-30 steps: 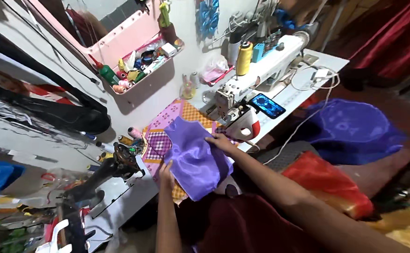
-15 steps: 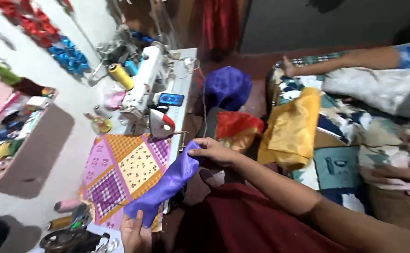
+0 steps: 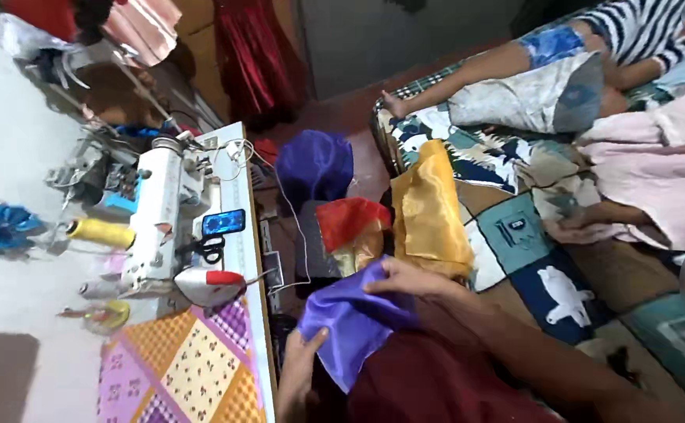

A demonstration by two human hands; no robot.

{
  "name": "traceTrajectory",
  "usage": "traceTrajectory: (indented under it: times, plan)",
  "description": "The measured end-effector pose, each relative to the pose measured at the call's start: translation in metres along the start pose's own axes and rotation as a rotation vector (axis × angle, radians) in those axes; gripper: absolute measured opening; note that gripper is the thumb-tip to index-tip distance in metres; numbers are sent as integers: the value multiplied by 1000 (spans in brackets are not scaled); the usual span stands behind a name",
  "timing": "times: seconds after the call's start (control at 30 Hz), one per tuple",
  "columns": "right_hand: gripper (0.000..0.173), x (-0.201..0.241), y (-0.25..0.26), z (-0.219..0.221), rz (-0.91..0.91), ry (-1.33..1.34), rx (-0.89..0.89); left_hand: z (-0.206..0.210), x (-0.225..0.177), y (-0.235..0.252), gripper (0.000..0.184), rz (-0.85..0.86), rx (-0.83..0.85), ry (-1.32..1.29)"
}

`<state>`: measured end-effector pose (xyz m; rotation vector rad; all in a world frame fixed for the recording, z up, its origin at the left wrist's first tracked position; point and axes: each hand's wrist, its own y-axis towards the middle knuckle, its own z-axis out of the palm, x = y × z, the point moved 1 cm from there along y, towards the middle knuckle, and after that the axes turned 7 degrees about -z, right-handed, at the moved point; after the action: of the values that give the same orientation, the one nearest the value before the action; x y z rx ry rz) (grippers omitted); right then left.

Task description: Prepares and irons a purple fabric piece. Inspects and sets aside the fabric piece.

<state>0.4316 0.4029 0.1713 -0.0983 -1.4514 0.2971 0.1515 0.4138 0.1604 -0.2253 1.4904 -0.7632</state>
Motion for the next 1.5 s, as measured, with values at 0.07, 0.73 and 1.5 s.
traceTrajectory:
  times: [0.07,0.73,1.5]
  plan:
    - [7,18,25,-23,2,157,-138,1,-35,36,27,98,45,-101]
    - [45,10,441,-311,331,242,-257,68,-250,550,51,-321,20,27]
    - [64,-142,568,-346,289,215,-673,18,-161,697,55,-293,-97,307]
